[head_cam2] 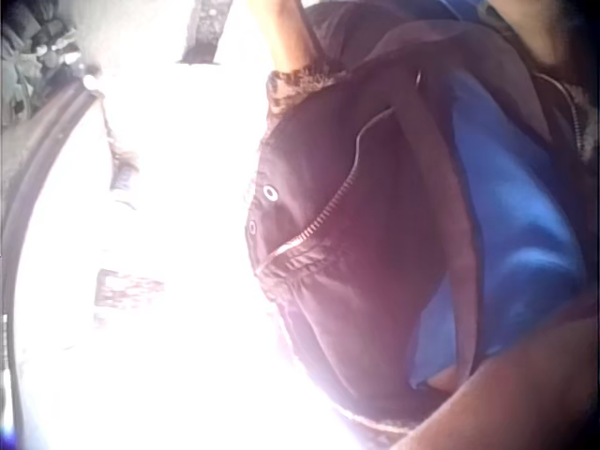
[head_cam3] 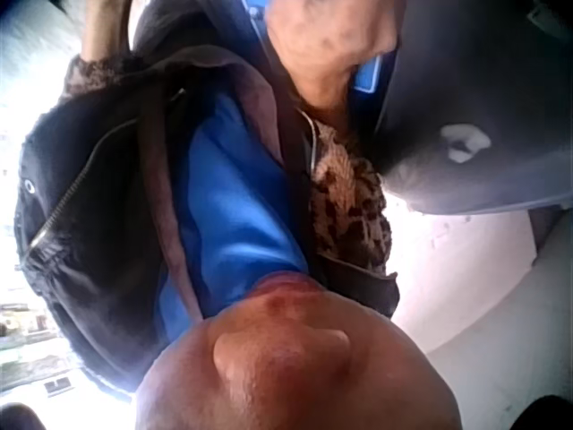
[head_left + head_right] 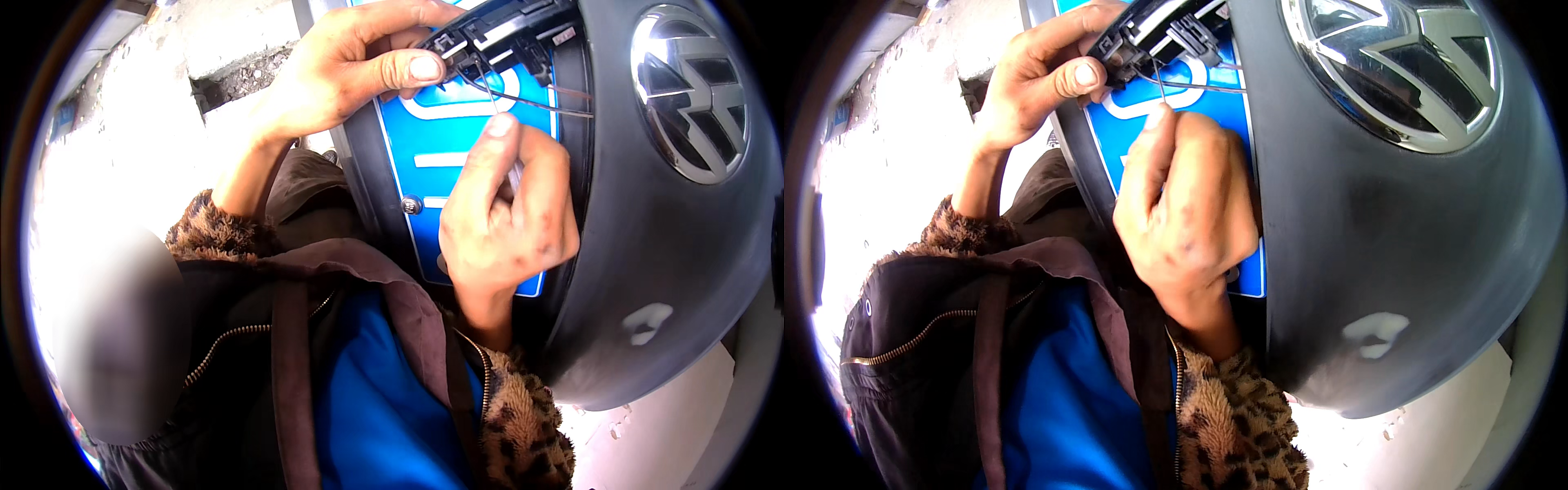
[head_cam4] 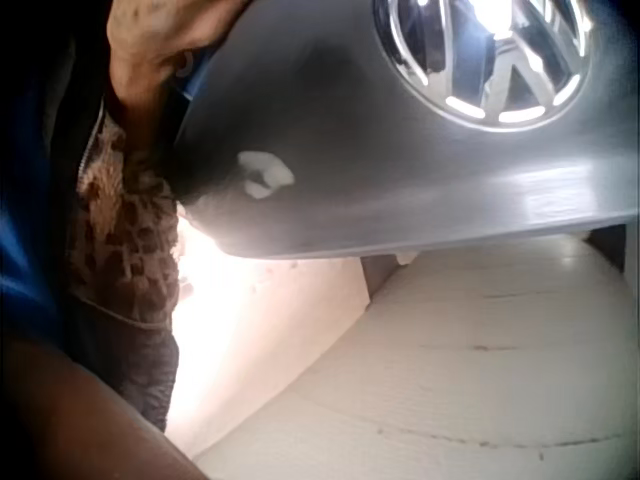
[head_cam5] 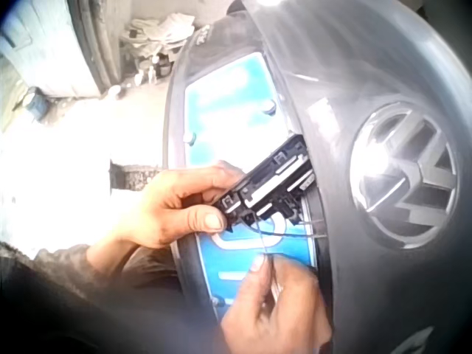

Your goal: The person installs a rear camera on a vehicle license plate area by inserting wires, using a screwdriver to secure the housing, and adjusting the component into place.

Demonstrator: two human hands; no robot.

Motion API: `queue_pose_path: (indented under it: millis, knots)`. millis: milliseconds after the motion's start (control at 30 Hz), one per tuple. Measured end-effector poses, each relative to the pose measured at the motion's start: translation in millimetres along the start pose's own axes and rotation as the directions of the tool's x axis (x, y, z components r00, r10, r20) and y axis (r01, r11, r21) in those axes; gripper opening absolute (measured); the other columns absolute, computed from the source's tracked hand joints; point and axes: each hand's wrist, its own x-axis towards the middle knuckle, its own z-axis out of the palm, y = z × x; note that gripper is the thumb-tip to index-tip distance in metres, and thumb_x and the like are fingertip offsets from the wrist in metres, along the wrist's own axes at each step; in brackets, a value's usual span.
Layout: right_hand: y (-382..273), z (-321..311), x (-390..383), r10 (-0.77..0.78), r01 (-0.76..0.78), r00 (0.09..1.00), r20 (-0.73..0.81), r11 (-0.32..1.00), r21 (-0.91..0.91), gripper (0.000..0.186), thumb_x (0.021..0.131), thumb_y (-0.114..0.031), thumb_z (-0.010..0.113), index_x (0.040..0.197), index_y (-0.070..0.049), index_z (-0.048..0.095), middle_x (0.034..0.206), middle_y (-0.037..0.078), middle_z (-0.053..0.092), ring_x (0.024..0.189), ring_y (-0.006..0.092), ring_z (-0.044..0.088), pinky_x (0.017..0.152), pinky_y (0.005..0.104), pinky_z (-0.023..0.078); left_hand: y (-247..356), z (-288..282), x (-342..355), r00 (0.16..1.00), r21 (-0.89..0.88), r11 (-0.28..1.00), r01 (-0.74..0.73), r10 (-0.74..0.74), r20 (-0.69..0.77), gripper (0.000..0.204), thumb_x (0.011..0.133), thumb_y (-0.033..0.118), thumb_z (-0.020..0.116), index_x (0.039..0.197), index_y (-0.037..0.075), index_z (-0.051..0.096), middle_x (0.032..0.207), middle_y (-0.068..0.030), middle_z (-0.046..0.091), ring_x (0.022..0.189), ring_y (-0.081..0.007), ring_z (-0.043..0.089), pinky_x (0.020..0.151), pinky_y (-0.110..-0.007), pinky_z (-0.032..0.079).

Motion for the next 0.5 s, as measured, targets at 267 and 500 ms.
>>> queue_pose_path:
  millis: [267,500]
  knots:
    - [-1.1,-1.2,1.4,0.073,-0.072,0.991,0.112,0.997,-0.012,0.012,0.098,-0.011,0.068,0.094,-0.005,0.059,0.072,0.009,0.056,0.06,0.0293,0.061,0.055,0.04,0.048,0.2,-1.8,2.5,0.998,0.062,0.996,-0.07,0.069,0.01,0.052,0.098,0.022,0.071,0.138,-0.008,0.055,0.128,-0.0102,0.061,0.108,-0.0157,0.062,0.092,-0.029,0.052]
    - [-3.2,-0.5,1.9,0.027,-0.022,0.994,0.105,0.998,-0.055,0.017,0.097,-0.008,0.068,0.085,-0.005,0.057,0.068,0.008,0.051,0.055,0.0279,0.056,0.05,0.0393,0.044,-4.1,-1.4,1.5,0.998,0.07,0.995,-0.068,0.068,-0.001,0.051,0.098,0.023,0.072,0.136,-0.007,0.057,0.121,-0.0079,0.063,0.102,-0.014,0.062,0.088,-0.028,0.051]
